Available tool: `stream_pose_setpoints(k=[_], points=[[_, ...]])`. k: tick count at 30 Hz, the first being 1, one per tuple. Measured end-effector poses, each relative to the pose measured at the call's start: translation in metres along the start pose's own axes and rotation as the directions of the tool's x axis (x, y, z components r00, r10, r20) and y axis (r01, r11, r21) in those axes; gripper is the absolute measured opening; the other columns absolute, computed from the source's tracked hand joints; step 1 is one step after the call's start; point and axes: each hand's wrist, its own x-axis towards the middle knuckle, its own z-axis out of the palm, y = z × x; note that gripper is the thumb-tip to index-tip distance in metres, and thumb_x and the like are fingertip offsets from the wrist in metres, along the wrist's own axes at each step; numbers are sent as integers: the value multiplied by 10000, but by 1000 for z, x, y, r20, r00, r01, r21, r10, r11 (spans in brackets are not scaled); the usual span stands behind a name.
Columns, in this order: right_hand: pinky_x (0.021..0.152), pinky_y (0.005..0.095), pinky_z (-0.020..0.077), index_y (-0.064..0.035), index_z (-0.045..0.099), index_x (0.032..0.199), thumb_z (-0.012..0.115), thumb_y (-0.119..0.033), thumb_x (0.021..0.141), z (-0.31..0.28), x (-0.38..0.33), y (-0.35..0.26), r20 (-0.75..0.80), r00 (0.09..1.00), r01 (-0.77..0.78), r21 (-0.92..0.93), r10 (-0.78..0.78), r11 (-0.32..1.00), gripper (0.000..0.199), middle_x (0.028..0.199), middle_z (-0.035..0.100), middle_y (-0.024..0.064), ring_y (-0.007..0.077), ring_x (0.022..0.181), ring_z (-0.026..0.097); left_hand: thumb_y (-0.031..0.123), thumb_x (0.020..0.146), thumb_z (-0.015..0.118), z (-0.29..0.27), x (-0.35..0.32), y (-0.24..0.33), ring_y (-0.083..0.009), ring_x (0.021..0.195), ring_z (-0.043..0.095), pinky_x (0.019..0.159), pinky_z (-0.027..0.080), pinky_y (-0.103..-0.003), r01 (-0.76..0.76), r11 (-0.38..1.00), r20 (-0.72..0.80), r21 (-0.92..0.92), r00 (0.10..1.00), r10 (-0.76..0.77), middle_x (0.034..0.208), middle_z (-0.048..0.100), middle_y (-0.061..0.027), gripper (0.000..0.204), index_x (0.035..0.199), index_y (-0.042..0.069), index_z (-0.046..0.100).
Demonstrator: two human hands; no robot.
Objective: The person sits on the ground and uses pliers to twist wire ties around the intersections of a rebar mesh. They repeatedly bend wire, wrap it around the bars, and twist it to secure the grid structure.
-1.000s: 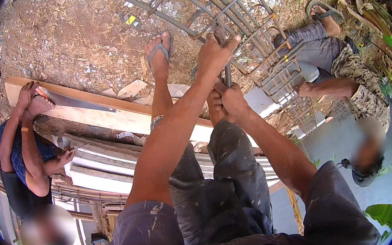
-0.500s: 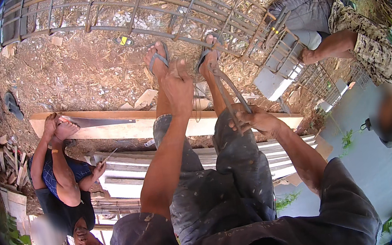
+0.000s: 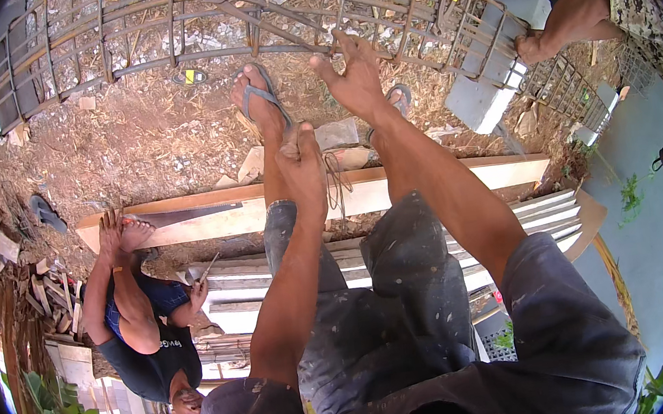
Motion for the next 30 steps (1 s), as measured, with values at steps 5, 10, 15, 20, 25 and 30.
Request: stream_pose_setpoints(k=[5, 10, 15, 20, 25, 30], points=[[922, 351, 435, -44, 456, 1368, 618, -367, 931, -50, -78, 22, 846, 533, -816, 518, -14, 256, 567, 1259, 527, 83, 188, 1094, 505, 191, 965, 531, 43, -21, 2, -91, 649, 514, 599, 420, -236, 11, 957, 81, -289, 997, 13, 739, 583, -10, 245, 971, -30, 637], [616, 268, 477, -17, 579, 1234, 631, -263, 935, -92, -105, 96, 775, 621, -719, 502, 120, 480, 391, 1001, 638, 32, 119, 740, 588, 167, 964, 516, 97, -35, -19, -153, 721, 574, 669, 476, -289, 248, 865, 298, -437, 947, -120, 808, 620, -60, 233, 1050, -27, 612], [463, 246, 382, -11, 629, 962, 604, -213, 951, -126, -114, 158, 684, 725, -681, 694, 79, 236, 204, 716, 565, 17, 75, 539, 485, 107, 954, 519, 150, -58, -42, -166, 805, 584, 769, 481, -280, 280, 728, 318, -625, 944, -90, 865, 637, -80, 196, 1078, -18, 604], [403, 200, 299, 4, 639, 971, 638, -262, 930, -176, -127, 194, 756, 648, -761, 634, 97, 141, 270, 682, 544, 3, 34, 490, 419, 79, 935, 572, 173, -80, -39, -151, 794, 553, 773, 462, -290, 91, 691, 176, -717, 983, 53, 894, 625, -85, 229, 1130, -41, 583], [544, 237, 433, 20, 624, 1110, 692, -315, 885, -202, -151, 198, 749, 659, -518, 520, -70, 679, 410, 819, 623, 64, 92, 630, 535, 59, 933, 562, 184, -78, -24, -120, 664, 540, 634, 457, -224, -289, 896, -54, -338, 956, 288, 865, 650, -95, 234, 1134, -57, 591], [765, 317, 475, 4, 636, 1175, 705, -266, 868, -206, -122, 191, 492, 798, 218, 304, -349, 927, 414, 937, 670, 97, 144, 859, 585, 71, 947, 527, 187, -74, -29, -143, 707, 628, 636, 492, -239, -213, 975, 157, -68, 962, 221, 884, 672, -124, 254, 1143, -82, 579]])
